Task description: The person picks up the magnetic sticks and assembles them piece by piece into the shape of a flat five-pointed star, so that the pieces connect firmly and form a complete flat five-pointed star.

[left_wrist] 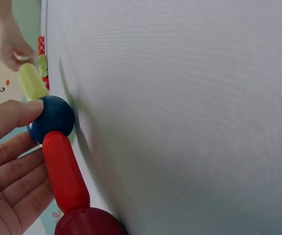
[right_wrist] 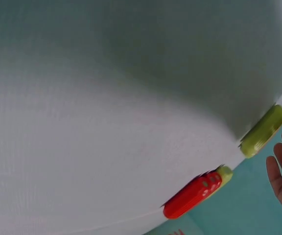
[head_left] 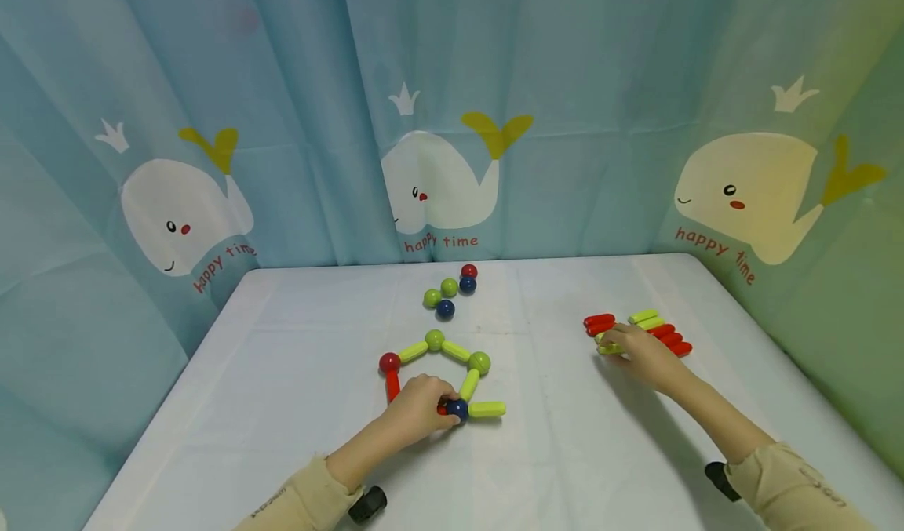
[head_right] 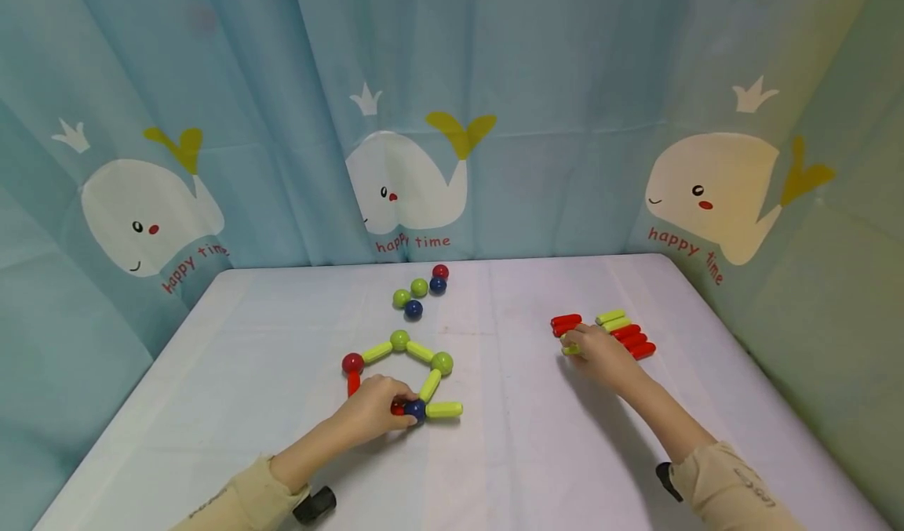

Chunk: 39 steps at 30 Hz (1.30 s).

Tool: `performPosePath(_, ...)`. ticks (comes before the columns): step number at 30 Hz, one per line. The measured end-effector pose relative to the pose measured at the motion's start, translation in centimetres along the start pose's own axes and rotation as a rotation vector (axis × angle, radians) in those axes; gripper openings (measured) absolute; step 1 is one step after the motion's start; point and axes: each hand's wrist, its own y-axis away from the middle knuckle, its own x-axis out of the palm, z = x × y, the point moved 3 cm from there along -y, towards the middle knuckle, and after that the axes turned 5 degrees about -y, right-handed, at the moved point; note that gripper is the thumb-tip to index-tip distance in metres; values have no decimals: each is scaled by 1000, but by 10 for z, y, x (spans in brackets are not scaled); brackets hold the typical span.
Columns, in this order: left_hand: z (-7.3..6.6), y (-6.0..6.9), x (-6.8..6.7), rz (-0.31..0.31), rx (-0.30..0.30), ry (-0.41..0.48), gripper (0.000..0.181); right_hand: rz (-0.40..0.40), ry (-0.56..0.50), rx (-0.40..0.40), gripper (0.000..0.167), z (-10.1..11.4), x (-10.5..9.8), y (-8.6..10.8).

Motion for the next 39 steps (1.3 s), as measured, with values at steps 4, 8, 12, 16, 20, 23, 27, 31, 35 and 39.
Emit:
performPosePath(4,-1,1,0,7,-12,3,26,31,12,38,19,-7,-1,1)
performPosePath(8,-1,0,1,3,-9,-5,26,49,12,66,20,-12,-2,2)
performPosePath(12,-1,-1,2,2,-5,-12,27,50,16,65,22,-16,-3,2)
performPosePath(16,-1,-2,2,7,9,-24,27,47,46,59,22,-19,-1,1)
performPosePath(20,0,-2,3,15,18,-35,28,41,112,42,23,-21,3,1)
performPosePath(23,0,-3,3,21,21,-39,29,30,170,18,24,-21,4,0)
performPosePath(27,0,-3,3,25,29,-41,29,32,221,-8,23,-21,5,-1)
performPosePath(31,-1,-3,3,20,40,-48,30,38,238,-19,22,-19,5,-1)
performPosePath(35,-1,-2,2,15,44,-66,30,39,217,-26,21,-8,8,-3)
performPosePath(39,0,0,2,6,39,-67,30,70,167,16,19,8,14,-10)
